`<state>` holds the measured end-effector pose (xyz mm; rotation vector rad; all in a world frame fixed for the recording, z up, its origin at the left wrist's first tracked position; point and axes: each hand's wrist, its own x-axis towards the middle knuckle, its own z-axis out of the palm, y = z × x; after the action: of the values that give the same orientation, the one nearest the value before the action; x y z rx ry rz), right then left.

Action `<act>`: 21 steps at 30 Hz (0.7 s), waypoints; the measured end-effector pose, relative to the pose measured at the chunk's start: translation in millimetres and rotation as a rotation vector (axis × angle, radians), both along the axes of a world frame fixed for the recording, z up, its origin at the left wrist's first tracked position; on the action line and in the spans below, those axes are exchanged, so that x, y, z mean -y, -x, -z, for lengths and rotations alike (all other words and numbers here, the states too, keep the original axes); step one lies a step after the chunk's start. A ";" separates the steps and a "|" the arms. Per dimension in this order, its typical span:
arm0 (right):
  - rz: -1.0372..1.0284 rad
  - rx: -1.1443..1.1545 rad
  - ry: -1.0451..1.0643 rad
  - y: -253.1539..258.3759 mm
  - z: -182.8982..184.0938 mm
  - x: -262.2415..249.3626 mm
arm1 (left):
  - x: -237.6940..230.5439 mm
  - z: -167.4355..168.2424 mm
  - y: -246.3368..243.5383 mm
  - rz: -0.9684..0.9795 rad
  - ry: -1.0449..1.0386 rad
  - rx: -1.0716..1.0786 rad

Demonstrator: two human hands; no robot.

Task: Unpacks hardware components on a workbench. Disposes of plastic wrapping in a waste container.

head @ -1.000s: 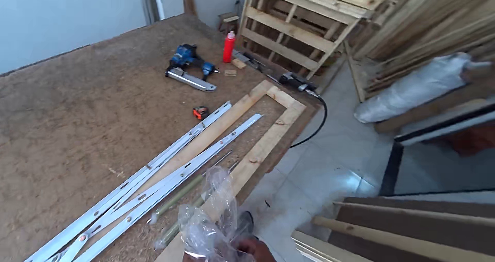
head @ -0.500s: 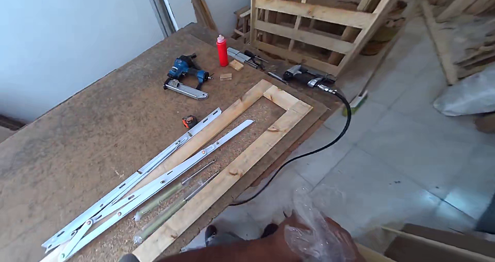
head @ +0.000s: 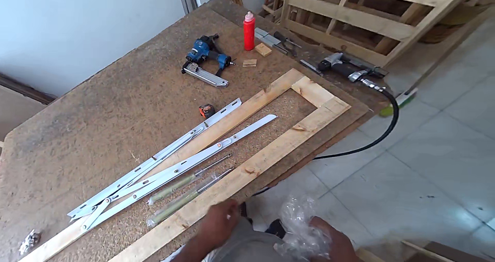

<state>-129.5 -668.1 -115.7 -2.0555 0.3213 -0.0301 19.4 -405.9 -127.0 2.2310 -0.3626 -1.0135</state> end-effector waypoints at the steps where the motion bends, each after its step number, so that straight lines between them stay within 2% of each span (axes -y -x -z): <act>1: 0.006 -0.013 0.018 -5.7 -1.5 -0.2 | -20.1 7.9 -11.8 -0.047 -0.094 0.090; 6: 0.023 -0.044 0.092 -29.5 10.5 -11.8 | -111.2 42.7 -60.4 -0.217 -0.412 0.342; 9: -0.041 -0.158 0.112 -44.4 9.9 -26.4 | -148.6 65.5 -79.0 -0.105 -0.580 0.392; 12: -0.060 -0.172 0.140 -56.1 15.4 -41.2 | -163.0 76.7 -92.1 0.033 -0.743 0.457; 17: -0.057 -0.198 0.181 -68.0 22.6 -45.4 | -161.7 69.6 -104.5 0.168 -0.885 0.399; 21: -0.068 -0.124 0.069 -82.0 18.5 -47.6 | -165.1 41.2 -98.2 0.150 -0.761 0.449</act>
<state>-47.5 -620.5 -134.2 -2.1398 0.3311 0.1297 117.6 -240.8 -168.2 3.1783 -0.3791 -0.7884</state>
